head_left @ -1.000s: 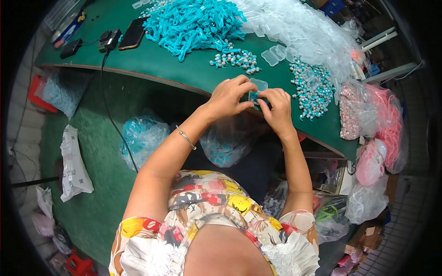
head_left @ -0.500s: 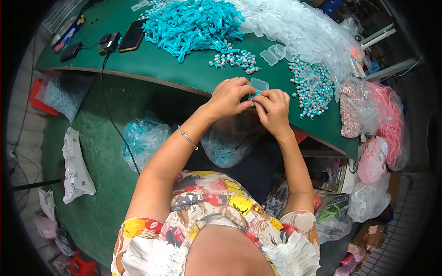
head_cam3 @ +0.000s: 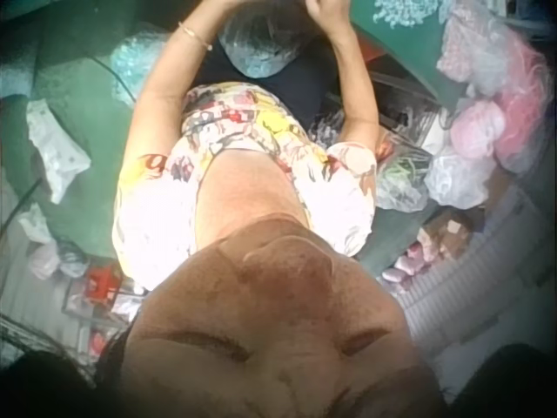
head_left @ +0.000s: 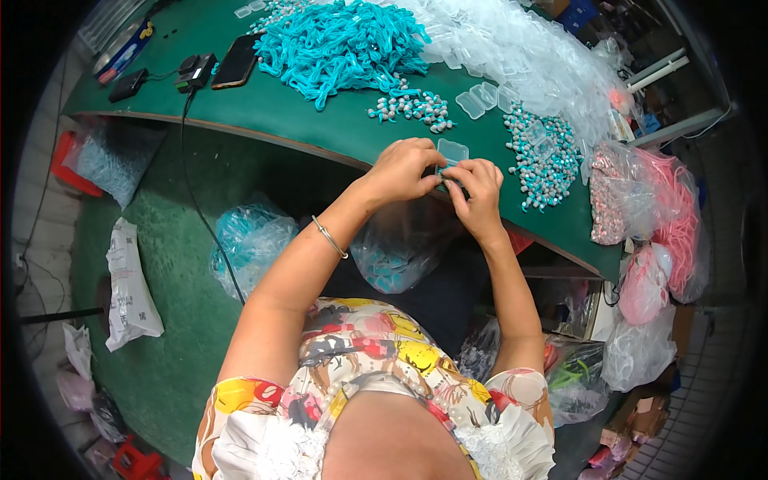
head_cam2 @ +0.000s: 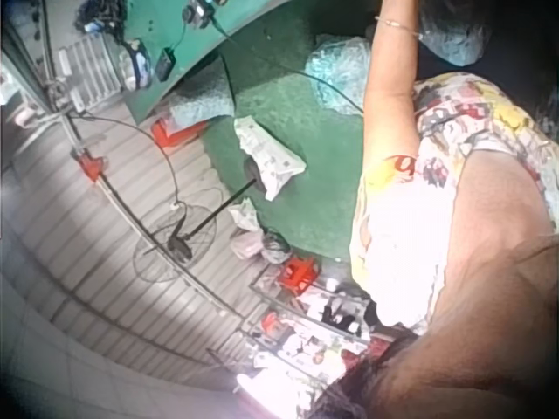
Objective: The person sits at a green workbench and repeatedly picks up small, round, teal-colored beads from a pile. They place the beads into small, clear plastic containers, close the lids, and set the filled containers aside.
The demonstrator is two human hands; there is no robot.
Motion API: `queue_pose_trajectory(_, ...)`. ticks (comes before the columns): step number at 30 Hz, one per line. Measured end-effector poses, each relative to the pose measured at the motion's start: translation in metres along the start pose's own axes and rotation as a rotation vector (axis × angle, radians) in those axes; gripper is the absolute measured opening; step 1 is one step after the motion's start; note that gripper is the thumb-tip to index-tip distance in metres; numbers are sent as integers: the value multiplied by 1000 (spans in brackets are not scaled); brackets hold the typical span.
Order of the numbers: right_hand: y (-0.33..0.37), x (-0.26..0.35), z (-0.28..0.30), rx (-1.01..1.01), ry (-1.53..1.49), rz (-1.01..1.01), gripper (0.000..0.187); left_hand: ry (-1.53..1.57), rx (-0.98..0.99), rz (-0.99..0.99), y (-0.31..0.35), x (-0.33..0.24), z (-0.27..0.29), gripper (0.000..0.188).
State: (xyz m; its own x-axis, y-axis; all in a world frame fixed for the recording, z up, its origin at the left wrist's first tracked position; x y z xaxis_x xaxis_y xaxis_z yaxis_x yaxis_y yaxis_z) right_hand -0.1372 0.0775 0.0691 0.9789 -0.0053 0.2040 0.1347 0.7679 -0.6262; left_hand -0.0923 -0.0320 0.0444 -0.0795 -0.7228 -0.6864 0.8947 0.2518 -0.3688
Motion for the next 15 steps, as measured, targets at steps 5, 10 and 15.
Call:
queue_pose_trajectory(5,2,5,0,-18,49,45,17,21,-22,-6,1,-1,2,22)
queue_pose_trajectory(10,3,9,1,-25,91,57,17,57,-4,4,-3,3,0,19)
queue_pose_trajectory(15,4,8,-2,-24,79,47,16,77,128,228,-19,24,-11,18)
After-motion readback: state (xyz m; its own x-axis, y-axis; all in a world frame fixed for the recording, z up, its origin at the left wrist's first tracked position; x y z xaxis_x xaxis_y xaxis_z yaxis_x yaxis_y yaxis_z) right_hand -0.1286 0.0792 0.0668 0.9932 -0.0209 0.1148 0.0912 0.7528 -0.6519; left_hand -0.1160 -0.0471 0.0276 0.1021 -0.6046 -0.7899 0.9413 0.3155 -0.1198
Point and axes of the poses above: each hand's wrist, its own y-axis away from the middle knuckle, its own z-axis out of the back of the hand, x = y × z, the point moved 10 cm from there along -y, towards the middle knuckle, and after that the axes turned 6 degrees about z, right-handed, at the moved point
